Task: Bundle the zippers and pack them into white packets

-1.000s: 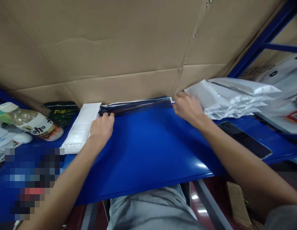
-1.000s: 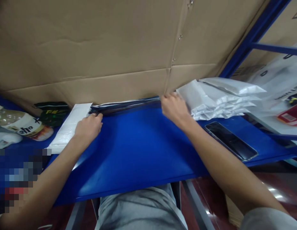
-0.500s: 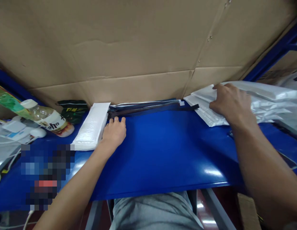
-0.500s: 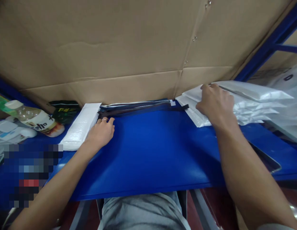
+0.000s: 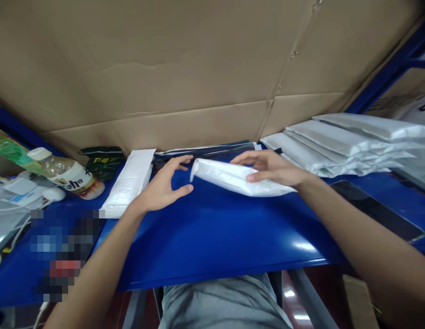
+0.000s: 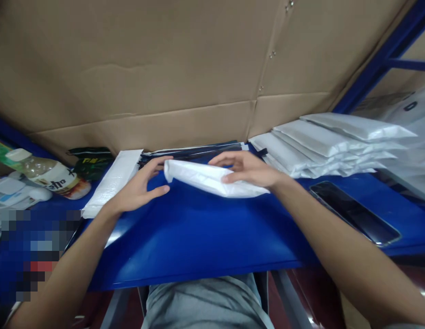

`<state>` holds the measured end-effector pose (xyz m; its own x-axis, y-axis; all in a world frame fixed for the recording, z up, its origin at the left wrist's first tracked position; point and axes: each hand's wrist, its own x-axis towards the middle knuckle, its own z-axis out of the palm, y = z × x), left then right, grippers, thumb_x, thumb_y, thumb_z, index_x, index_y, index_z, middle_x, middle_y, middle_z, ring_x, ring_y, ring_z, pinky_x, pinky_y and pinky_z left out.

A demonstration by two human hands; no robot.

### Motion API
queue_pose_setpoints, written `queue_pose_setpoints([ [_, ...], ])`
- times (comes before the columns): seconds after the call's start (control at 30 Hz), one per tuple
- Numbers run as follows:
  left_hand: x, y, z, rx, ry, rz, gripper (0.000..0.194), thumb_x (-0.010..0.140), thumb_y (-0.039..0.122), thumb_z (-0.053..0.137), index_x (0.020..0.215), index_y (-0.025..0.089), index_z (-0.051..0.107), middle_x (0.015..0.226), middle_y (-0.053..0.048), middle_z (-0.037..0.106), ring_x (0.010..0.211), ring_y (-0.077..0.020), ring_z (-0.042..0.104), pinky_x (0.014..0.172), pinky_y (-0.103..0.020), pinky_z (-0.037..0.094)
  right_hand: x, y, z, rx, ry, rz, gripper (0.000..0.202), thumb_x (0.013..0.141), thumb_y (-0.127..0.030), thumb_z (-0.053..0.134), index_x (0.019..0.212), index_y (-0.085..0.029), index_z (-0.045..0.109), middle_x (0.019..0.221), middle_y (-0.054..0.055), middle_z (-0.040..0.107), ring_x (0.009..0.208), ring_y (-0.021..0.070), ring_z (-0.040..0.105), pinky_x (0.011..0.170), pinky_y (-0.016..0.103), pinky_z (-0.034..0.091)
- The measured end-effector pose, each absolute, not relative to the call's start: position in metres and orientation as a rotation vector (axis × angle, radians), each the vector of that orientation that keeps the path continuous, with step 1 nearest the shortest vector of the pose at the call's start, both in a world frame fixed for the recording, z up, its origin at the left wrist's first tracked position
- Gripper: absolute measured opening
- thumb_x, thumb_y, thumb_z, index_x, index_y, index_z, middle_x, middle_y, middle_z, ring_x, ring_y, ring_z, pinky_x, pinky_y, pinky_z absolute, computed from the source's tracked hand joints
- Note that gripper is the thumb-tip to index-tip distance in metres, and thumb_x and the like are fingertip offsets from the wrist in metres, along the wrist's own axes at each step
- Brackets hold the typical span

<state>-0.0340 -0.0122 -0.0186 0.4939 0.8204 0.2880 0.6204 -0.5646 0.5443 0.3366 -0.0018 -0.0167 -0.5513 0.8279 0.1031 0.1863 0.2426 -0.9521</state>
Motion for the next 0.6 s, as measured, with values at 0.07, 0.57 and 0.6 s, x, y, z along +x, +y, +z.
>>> queue_pose_setpoints([
  [0.07, -0.027, -0.018, -0.013, 2.259, 0.955, 0.82, 0.081, 0.093, 0.051, 0.082, 0.165, 0.033, 0.049, 0.166, -0.012, 0.057, 0.144, -0.0333, 0.062, 0.114, -0.045, 0.058, 0.32, 0.0, -0.029, -0.893, -1.882, 1.495, 0.057, 0.079, -0.046, 0.093, 0.131, -0.029, 0.078, 0.135, 0.007, 0.078, 0.119, 0.029, 0.073, 0.098, 0.039, 0.059],
  [0.57, -0.034, 0.014, -0.063, 1.831, 1.377, 1.374, 0.028, 0.099, 0.044, 0.077, 0.113, 0.023, 0.066, 0.084, -0.003, 0.078, 0.077, -0.0192, 0.076, 0.067, -0.029, 0.059, 0.352, 0.008, -0.036, -1.228, -2.131, 1.159, 0.045, 0.081, -0.06, 0.09, 0.11, -0.026, 0.086, 0.11, 0.007, 0.083, 0.091, 0.0279, 0.076, 0.078, 0.041, 0.061],
  [0.6, -0.035, 0.016, -0.063, 1.804, 1.368, 1.412, 0.027, 0.097, 0.044, 0.079, 0.106, 0.023, 0.065, 0.086, -0.003, 0.077, 0.079, -0.0193, 0.077, 0.068, -0.028, 0.059, 0.351, 0.009, -0.037, -1.212, -2.093, 1.124, 0.046, 0.08, -0.06, 0.091, 0.111, -0.026, 0.086, 0.112, 0.008, 0.083, 0.091, 0.0284, 0.076, 0.078, 0.041, 0.062],
])
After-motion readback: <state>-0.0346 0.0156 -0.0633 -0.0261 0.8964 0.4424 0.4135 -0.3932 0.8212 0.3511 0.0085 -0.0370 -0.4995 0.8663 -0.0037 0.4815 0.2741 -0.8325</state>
